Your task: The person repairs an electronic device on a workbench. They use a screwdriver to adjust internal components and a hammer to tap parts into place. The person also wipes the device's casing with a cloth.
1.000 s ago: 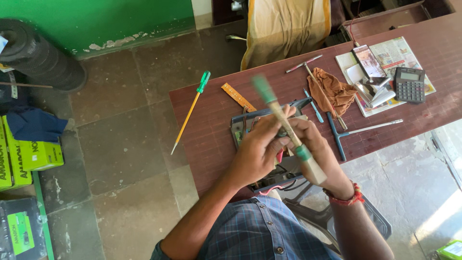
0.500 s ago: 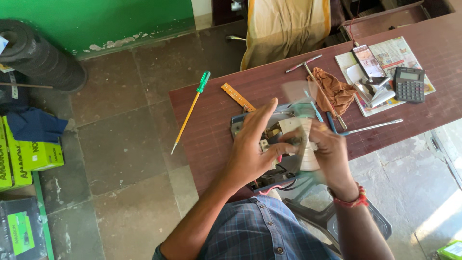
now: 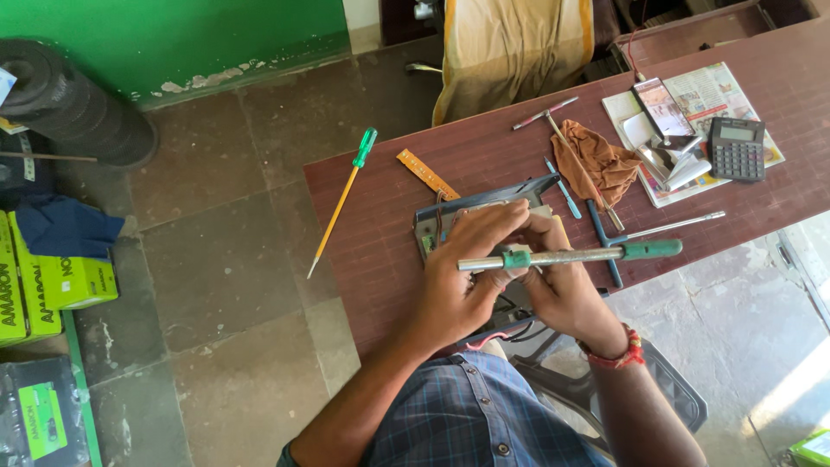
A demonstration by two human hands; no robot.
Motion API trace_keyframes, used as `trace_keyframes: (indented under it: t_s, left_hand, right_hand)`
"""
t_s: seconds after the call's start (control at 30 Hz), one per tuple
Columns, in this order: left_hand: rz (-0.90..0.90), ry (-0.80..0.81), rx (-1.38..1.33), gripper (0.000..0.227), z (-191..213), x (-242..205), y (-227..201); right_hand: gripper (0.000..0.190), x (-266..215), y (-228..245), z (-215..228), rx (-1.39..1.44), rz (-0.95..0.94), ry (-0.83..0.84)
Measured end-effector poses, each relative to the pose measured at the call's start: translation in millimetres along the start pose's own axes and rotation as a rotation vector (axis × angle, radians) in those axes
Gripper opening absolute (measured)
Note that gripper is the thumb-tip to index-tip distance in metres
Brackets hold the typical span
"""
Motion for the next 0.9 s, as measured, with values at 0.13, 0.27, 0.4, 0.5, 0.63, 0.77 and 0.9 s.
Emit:
trace_keyframes:
  t_s: [0.13,0.27,0.4,0.5,0.63,0.77,0.9]
  left_hand:
    - [-0.134,-0.065,0.105,0.057,2.6,0.9,-27.2]
    - [0.066,-0.022,-0.383,0.058,-18.6,2.9,-10.1]
    - [0.239,-0.016,-0.461,0.07,-35.1,-3.8,13.7]
    - [0.358,-0.11,-0.521,0.066,-39.5,-5.0,33.4]
    - [0.289,0.082,-0.985,0.059,-59.3,16.7,20.7]
    - [0.416,0.401,-0.843,0.055,-72.6,26.6,5.3]
    - [0.596,0.449,-0.138,0.043,-63.1,44.4,18.4]
  right_hand:
    - [0.05,-2.1,-13.4,11.8,-0.092,-0.083,-0.027]
    - [0.037,-12.8,-9.1,12.0,-0.366,0.107,0.171]
    - [0.034,-22.5,-65.2,45.5,-0.569,-0.203,0.248]
    - [0.039,-7.8,-90.6,60.1,-0.769,-0.01,0.175]
    - [0.073,4.2,-120.6,67.5,-0.689,0.121,-0.074]
    - [0.102,-9.1,-125.1,62.7,-0.428,0.173,-0.118]
    - [0.097,-11.0,-134.8,59.0,-0.475,0.123,-0.133]
Point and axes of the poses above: each hand's wrist, its own x-axis towards the middle knuckle, its own z-axis out of the back of the hand, y = z × x, the point moved 9 cm from there along x, towards the middle knuckle, and after that the axes turned 14 degrees about x, right-handed, at the moved point
